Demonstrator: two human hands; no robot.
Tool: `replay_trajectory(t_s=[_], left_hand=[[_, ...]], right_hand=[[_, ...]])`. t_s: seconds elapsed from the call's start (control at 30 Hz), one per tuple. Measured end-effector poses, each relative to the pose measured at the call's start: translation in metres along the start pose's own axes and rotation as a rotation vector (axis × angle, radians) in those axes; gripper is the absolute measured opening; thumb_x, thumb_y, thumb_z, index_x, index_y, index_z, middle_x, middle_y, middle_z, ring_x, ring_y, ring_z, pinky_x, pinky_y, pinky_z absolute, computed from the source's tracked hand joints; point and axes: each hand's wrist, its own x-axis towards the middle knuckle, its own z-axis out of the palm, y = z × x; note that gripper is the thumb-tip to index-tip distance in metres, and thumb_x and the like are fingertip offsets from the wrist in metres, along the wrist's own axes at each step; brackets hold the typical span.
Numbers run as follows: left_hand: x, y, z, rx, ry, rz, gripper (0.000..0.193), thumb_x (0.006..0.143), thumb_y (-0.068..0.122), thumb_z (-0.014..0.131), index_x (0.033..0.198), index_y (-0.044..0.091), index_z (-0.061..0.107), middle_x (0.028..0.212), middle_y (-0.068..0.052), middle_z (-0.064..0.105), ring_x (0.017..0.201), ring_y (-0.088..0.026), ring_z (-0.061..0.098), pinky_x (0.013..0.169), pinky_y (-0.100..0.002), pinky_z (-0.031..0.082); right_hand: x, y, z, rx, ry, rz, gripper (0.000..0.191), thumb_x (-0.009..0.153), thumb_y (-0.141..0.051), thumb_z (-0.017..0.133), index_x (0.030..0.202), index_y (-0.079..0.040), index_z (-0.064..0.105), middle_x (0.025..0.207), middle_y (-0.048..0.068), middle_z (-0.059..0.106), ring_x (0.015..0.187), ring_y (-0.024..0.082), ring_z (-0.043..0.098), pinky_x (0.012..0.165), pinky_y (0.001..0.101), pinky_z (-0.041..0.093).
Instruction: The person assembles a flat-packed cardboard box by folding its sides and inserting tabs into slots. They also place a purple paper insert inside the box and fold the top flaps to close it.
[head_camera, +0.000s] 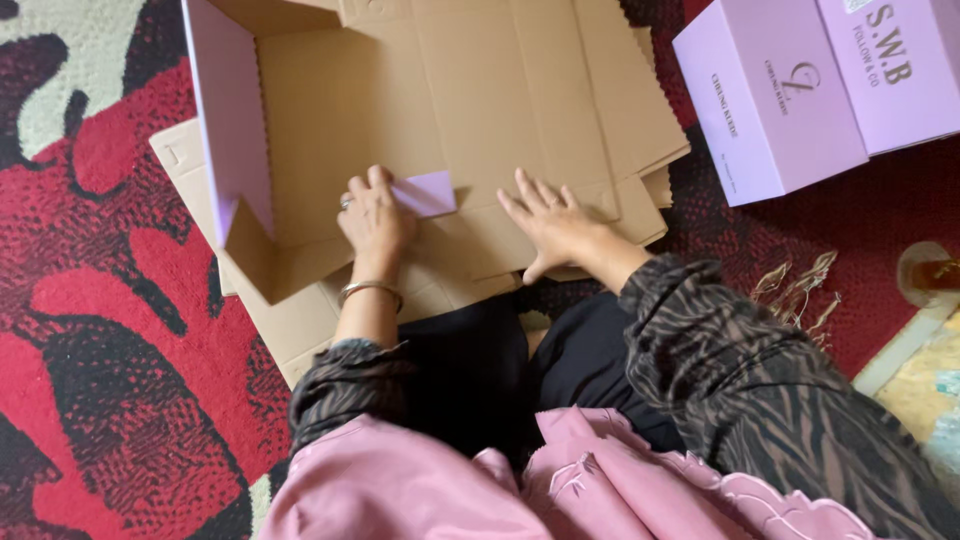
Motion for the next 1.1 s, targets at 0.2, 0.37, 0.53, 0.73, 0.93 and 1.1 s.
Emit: replay_trajectory(t_s=[0.2, 0.37, 0.53, 0.73, 0.93, 1.1], left_hand=[[-0.013, 0.013, -0.011, 0.080, 0.240, 0.382, 0.039, 0.076, 0.001, 0.071, 0.110, 0.019, 0.066, 0.120, -0.008, 0.058, 0.114, -0.030, 0.055, 0.094, -0.044, 0.047], [-0.030, 0.042, -0.015, -0.237, 0.051, 0.821, 0.031, 0.078, 0.001, 0.064, 0.105, 0.016, 0.065, 0.118, -0.005, 0.059, 0.114, -0.026, 0.055, 0.095, -0.040, 0.048], [-0.031, 0.051, -0.033, 0.118, 0.262, 0.790, 0.010, 0.090, 0.014, 0.063, 0.099, 0.015, 0.064, 0.103, -0.004, 0.064, 0.101, -0.023, 0.062, 0.087, -0.040, 0.050], [-0.039, 0.051, -0.031, 0.020, -0.276, 0.403, 0.018, 0.101, 0.029, 0.061, 0.101, 0.011, 0.065, 0.101, -0.010, 0.072, 0.094, -0.031, 0.070, 0.084, -0.042, 0.055], [-0.028, 0.025, -0.013, -0.376, -0.099, 0.497, 0.036, 0.075, -0.002, 0.059, 0.109, 0.006, 0.069, 0.107, -0.014, 0.073, 0.099, -0.038, 0.067, 0.086, -0.045, 0.054], [-0.022, 0.020, 0.003, -0.496, -0.080, 0.446, 0.032, 0.074, 0.010, 0.072, 0.104, 0.003, 0.067, 0.099, -0.015, 0.072, 0.097, -0.037, 0.067, 0.083, -0.046, 0.053]], right_hand=[[0.014, -0.017, 0.039, -0.135, 0.358, -0.079, 0.132, 0.057, -0.045, 0.094, 0.165, -0.012, 0.024, 0.166, 0.031, 0.021, 0.152, 0.045, 0.027, 0.121, 0.0571, 0.029], [0.015, 0.002, 0.016, 0.072, 0.099, -0.093, 0.123, 0.057, -0.043, 0.094, 0.159, -0.017, 0.029, 0.163, 0.031, 0.016, 0.151, 0.042, 0.022, 0.119, 0.0580, 0.025], [0.006, 0.010, -0.022, 0.229, -0.040, -0.128, 0.113, 0.058, -0.049, 0.093, 0.154, -0.020, 0.040, 0.165, 0.024, 0.015, 0.154, 0.033, 0.020, 0.120, 0.0609, 0.020], [0.005, 0.007, -0.017, 0.168, -0.019, -0.152, 0.110, 0.058, -0.052, 0.091, 0.152, -0.020, 0.045, 0.164, 0.023, 0.023, 0.154, 0.031, 0.024, 0.120, 0.0601, 0.021], [0.011, 0.034, -0.018, 0.474, -0.013, -0.231, 0.077, 0.077, -0.050, 0.078, 0.145, -0.021, 0.057, 0.153, 0.016, 0.048, 0.140, 0.031, 0.046, 0.114, 0.0453, 0.036], [0.013, 0.041, -0.029, 0.830, 0.099, -0.064, 0.050, 0.089, -0.050, 0.070, 0.127, -0.018, 0.076, 0.118, 0.009, 0.079, 0.113, 0.023, 0.074, 0.099, 0.0326, 0.053]])
